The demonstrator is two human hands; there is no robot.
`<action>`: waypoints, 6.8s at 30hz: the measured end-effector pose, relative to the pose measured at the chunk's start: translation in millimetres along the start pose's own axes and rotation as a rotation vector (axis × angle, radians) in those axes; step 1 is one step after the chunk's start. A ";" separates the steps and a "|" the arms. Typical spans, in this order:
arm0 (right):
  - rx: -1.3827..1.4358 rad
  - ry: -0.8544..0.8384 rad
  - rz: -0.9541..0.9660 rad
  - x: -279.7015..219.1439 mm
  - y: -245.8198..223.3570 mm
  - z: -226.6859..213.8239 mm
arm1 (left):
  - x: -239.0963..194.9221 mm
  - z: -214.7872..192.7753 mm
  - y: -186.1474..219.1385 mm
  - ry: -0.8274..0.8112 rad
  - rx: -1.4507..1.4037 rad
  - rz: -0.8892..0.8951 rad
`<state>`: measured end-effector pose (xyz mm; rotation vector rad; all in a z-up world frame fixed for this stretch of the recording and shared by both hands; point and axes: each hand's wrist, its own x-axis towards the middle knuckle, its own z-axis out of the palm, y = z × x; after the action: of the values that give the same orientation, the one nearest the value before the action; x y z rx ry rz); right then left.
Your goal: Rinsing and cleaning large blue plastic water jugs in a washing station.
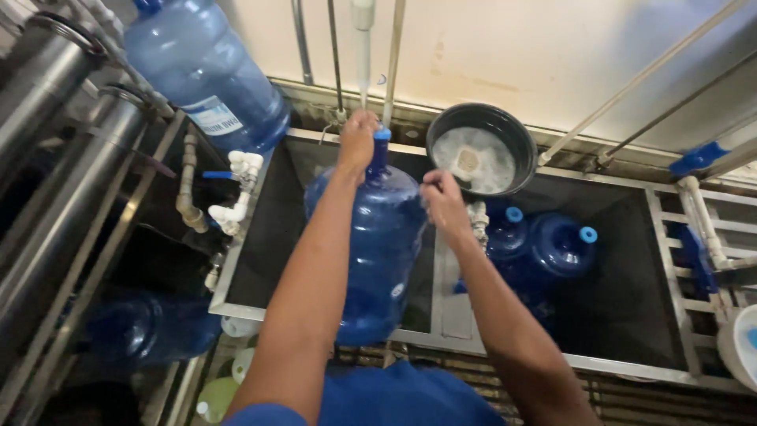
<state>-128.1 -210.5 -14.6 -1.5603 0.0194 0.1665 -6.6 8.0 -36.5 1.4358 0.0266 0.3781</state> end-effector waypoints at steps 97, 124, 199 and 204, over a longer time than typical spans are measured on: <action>-0.375 -0.378 -0.043 -1.0 -171.8 58.8 | -151.2 -19.5 184.0 0.104 -0.063 -0.010; -1.052 -0.367 0.335 -46.5 -221.4 86.3 | -166.2 -23.1 197.8 0.018 -0.027 -0.023; -1.271 0.307 -0.127 -233.2 176.3 -26.8 | -78.8 1.9 142.3 -0.023 0.297 -0.200; -0.997 0.405 -0.176 -206.0 163.8 -13.1 | -59.9 6.0 117.5 -0.038 0.426 -0.237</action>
<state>-349.9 -242.5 -153.1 -2.5556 0.1327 -0.3398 -89.4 -3.8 65.6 1.8364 0.2568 0.1523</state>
